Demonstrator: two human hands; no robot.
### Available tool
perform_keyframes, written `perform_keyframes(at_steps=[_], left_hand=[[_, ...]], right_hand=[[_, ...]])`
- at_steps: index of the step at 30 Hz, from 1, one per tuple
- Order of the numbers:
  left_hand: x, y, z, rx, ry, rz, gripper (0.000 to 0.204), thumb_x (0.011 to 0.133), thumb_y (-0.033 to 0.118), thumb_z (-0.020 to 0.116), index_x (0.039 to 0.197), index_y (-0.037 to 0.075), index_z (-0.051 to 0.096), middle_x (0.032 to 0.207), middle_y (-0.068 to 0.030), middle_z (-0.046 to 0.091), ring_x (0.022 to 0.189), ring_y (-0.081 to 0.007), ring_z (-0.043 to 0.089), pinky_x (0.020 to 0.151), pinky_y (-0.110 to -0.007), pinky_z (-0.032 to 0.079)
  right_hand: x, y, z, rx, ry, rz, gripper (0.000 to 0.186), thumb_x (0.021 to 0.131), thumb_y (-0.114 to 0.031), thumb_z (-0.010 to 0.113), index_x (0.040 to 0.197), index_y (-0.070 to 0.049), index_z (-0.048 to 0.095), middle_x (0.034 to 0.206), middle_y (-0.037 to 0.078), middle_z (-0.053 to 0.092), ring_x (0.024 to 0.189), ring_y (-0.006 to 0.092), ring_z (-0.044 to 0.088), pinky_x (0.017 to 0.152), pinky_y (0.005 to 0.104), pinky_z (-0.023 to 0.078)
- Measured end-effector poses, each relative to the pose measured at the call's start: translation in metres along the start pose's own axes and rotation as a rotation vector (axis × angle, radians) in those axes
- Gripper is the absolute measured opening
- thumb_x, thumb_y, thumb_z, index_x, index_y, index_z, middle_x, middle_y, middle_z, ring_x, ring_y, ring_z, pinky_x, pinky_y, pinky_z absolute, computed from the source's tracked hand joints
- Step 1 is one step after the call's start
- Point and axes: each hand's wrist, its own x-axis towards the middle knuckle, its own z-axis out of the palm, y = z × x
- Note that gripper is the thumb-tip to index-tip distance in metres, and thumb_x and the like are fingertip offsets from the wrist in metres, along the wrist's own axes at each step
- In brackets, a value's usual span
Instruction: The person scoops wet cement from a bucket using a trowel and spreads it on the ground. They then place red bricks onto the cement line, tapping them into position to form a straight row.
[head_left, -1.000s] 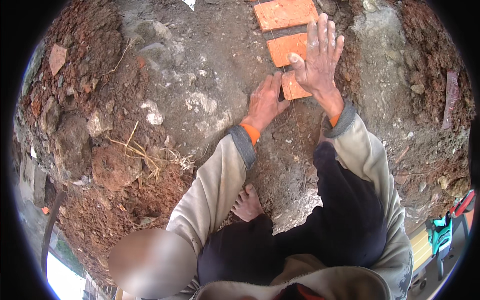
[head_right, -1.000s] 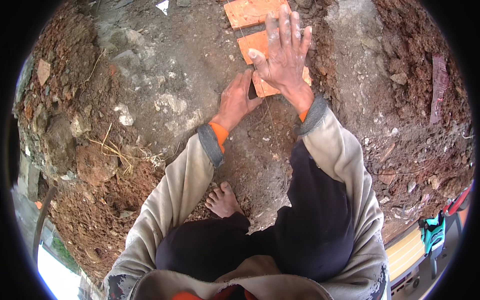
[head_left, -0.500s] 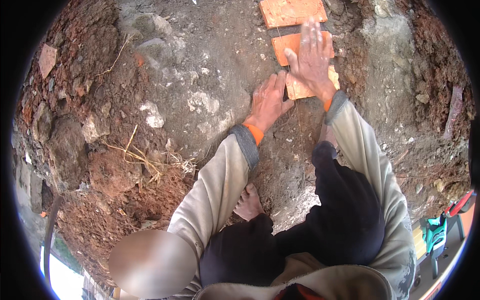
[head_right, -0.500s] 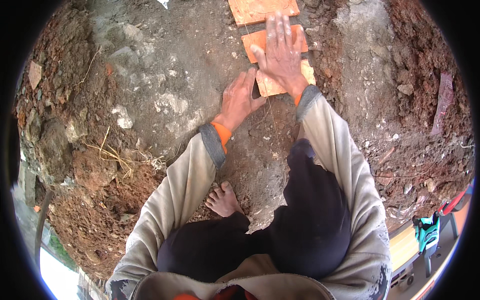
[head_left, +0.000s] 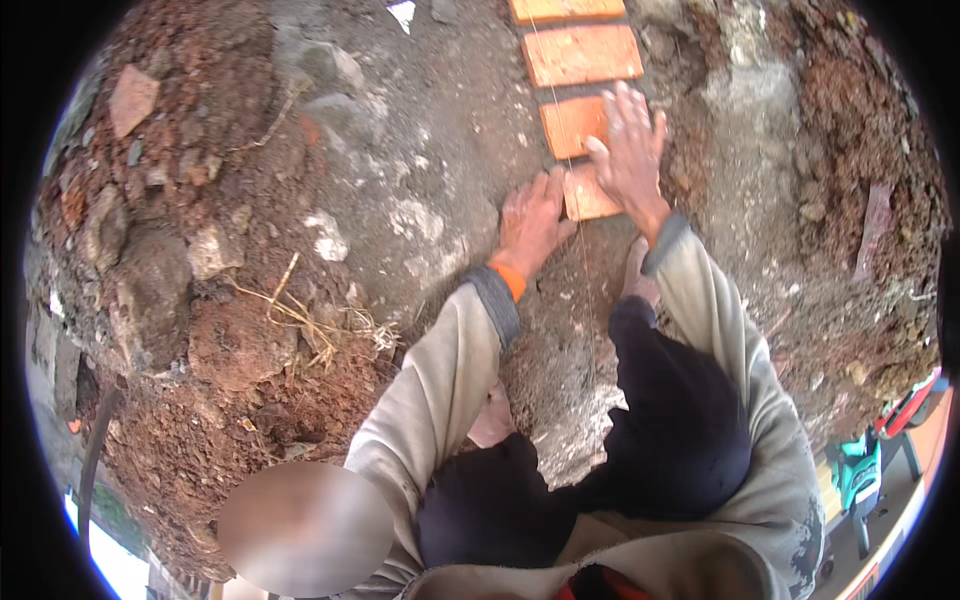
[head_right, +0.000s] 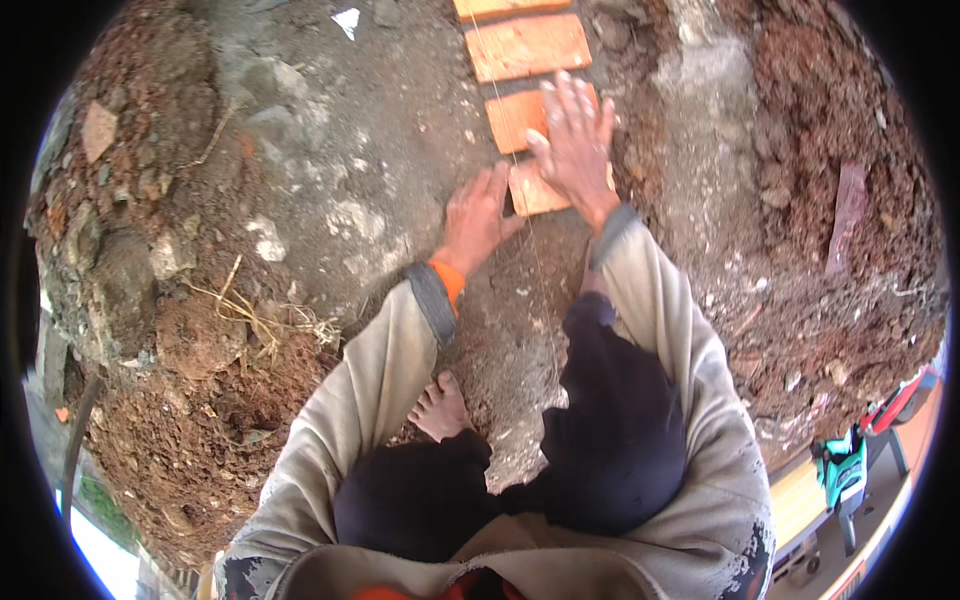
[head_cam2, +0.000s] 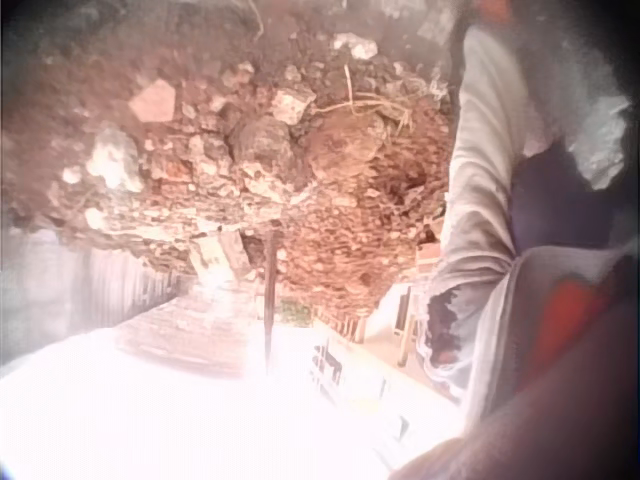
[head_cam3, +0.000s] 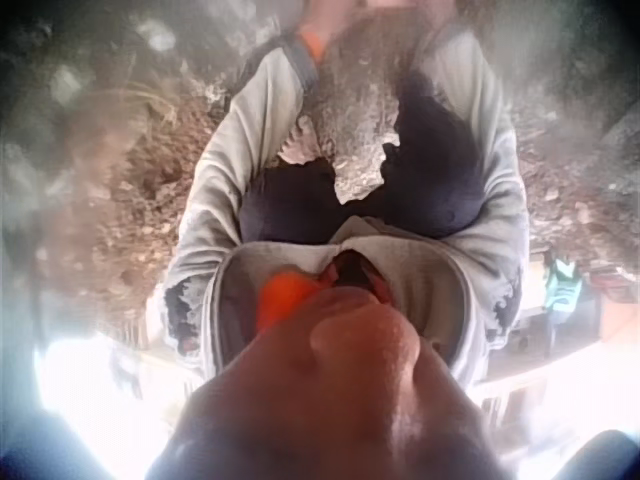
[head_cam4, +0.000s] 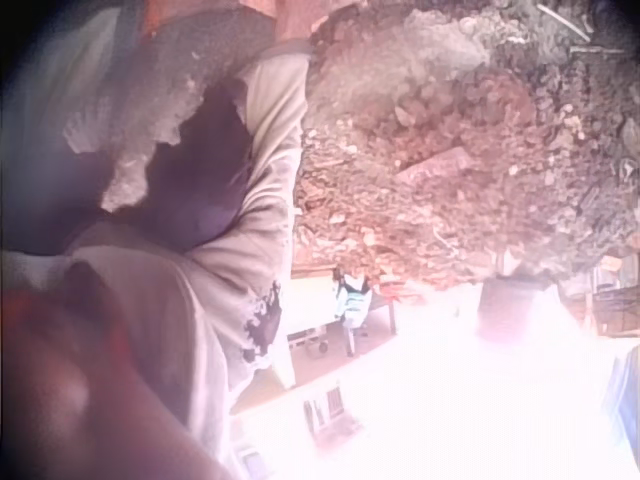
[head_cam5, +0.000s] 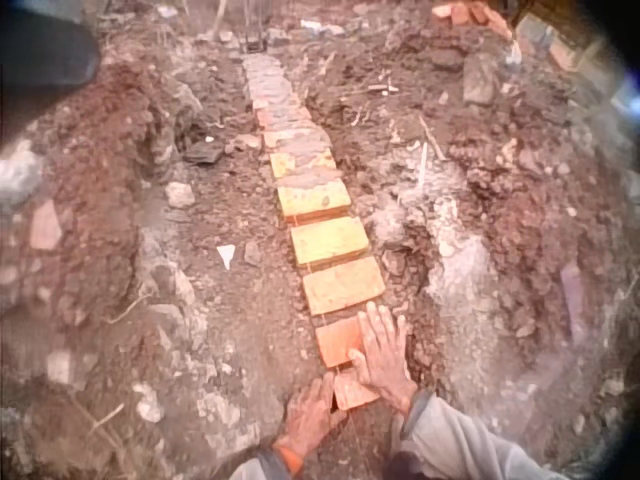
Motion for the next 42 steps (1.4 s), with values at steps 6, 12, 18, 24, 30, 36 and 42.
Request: perform_keyframes(at_steps=[6,12,18,24,30,36,42], left_hand=[[-0.022,0.006,-0.013,-0.132,-0.049,-0.260,0.099,0.074,0.016,0.079,0.149,-0.006,0.017,0.122,-0.0234,0.059,0.111,-0.0384,0.059,0.094,-0.043,0.049],[-0.055,0.047,-0.050,-0.268,-0.223,-0.532,0.083,0.079,0.022,0.075,0.146,0.000,0.032,0.119,-0.0219,0.064,0.111,-0.0369,0.061,0.096,-0.043,0.048],[-0.171,0.044,-0.110,0.183,-0.452,-0.443,0.041,0.080,0.033,0.071,0.110,0.007,0.067,0.094,-0.0220,0.068,0.091,-0.0417,0.065,0.077,-0.049,0.052],[-0.215,0.142,-0.214,0.099,-0.434,-0.564,0.046,0.082,0.027,0.063,0.122,0.006,0.061,0.094,-0.0275,0.067,0.089,-0.0438,0.065,0.077,-0.049,0.053],[-0.190,0.192,-0.263,-0.115,-0.261,-0.750,0.048,0.083,0.027,0.065,0.124,0.003,0.062,0.109,-0.0263,0.066,0.100,-0.0388,0.065,0.083,-0.043,0.051],[-0.155,0.239,-0.267,-0.083,-0.223,-0.599,0.050,0.084,0.029,0.065,0.126,0.003,0.060,0.100,-0.0208,0.070,0.091,-0.0316,0.068,0.081,-0.039,0.052],[-0.167,0.231,-0.275,-0.006,-0.297,-0.706,0.055,0.085,0.037,0.066,0.131,0.010,0.056,0.126,-0.0237,0.059,0.117,-0.0384,0.056,0.101,-0.043,0.044]], right_hand=[[-0.046,-0.026,-0.103,0.691,-0.218,0.709,0.029,0.093,-0.021,0.064,0.114,0.000,0.063,0.095,0.017,0.069,0.082,0.0186,0.066,0.072,0.0296,0.052],[-0.131,-0.005,-0.214,0.427,-0.622,1.012,0.026,0.089,-0.026,0.070,0.080,-0.002,0.068,0.058,0.006,0.063,0.057,0.0093,0.057,0.053,0.0301,0.045],[-0.124,-0.029,-0.372,0.428,-0.611,0.681,0.016,0.083,-0.020,0.069,0.091,-0.006,0.069,0.096,0.017,0.069,0.084,0.0364,0.067,0.073,0.0451,0.054],[0.001,0.038,-0.651,0.121,0.256,0.475,0.019,0.090,-0.012,0.064,0.105,0.000,0.066,0.089,0.011,0.068,0.076,0.0187,0.064,0.067,0.0307,0.053],[0.053,0.251,-0.795,-0.999,-0.194,1.023,0.049,0.088,-0.028,0.065,0.131,-0.007,0.057,0.124,0.019,0.060,0.116,0.0331,0.057,0.096,0.0443,0.045],[0.014,0.390,-0.920,-0.289,-0.285,0.584,0.043,0.092,-0.034,0.058,0.119,-0.001,0.061,0.083,0.008,0.064,0.074,0.0180,0.060,0.066,0.0304,0.047],[-0.037,0.202,-0.917,0.638,0.251,1.249,0.040,0.094,-0.038,0.056,0.113,-0.004,0.058,0.072,-0.002,0.053,0.057,0.0102,0.046,0.053,0.0237,0.039]])
